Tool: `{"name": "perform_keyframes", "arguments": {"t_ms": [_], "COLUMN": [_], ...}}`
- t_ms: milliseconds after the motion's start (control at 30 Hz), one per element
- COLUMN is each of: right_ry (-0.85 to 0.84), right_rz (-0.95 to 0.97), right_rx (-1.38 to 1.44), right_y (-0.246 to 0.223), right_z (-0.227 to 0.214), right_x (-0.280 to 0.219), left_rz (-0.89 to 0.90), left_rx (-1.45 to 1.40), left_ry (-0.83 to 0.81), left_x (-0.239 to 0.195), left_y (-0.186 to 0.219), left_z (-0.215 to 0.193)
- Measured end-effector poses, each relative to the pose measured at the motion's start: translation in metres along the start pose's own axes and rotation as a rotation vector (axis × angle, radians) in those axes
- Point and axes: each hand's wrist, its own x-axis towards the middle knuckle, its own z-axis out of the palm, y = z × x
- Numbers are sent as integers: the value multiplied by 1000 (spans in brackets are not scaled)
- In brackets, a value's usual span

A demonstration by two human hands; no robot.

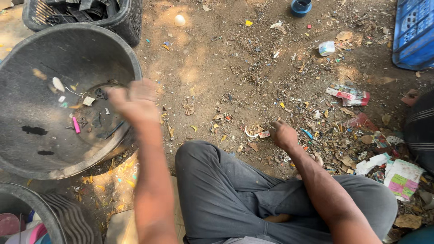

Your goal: The person sits on the ground and sorts through a pile of mixed scrap materials, picking up items such as metal pieces, plastic parts, and small containers. The person places selected items into a nearby blue barrel while discarding others back onto the ground.

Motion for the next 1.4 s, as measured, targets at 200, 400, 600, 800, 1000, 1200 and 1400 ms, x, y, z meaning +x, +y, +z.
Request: {"name": "perform_keyframes", "arguments": {"t_ms": [200, 400, 600, 800, 1000, 1200, 1400], "right_ry": [-355, -397, -721, -112, -132, -212, -81], "right_rz": [-530, -314, 303, 262, 3, -236, -306], "right_rx": [-431, -533, -721, -410, 203, -55, 80], "right_y": [-57, 3, 71, 101, 12, -3, -3], "right_z": [20, -24, -94, -116, -34, -37, -67], "right_x": [-24, -31, -47, -90, -116, -82, -76], "left_rz": [-517, -616, -759, -572, -390, -202, 100], "left_rx": [1641, 2188, 1469, 1415, 2074, 2268, 2328], "left_ry": [-140, -149, -997, -529, 27, -13, -1287], "left_x": [-62, -160, -317, -158, 33, -22, -146], "left_y": [-208, -289, -382, -363, -239, -290, -405], "left_z": [-23, -33, -29, -50, -104, -74, -23]}}
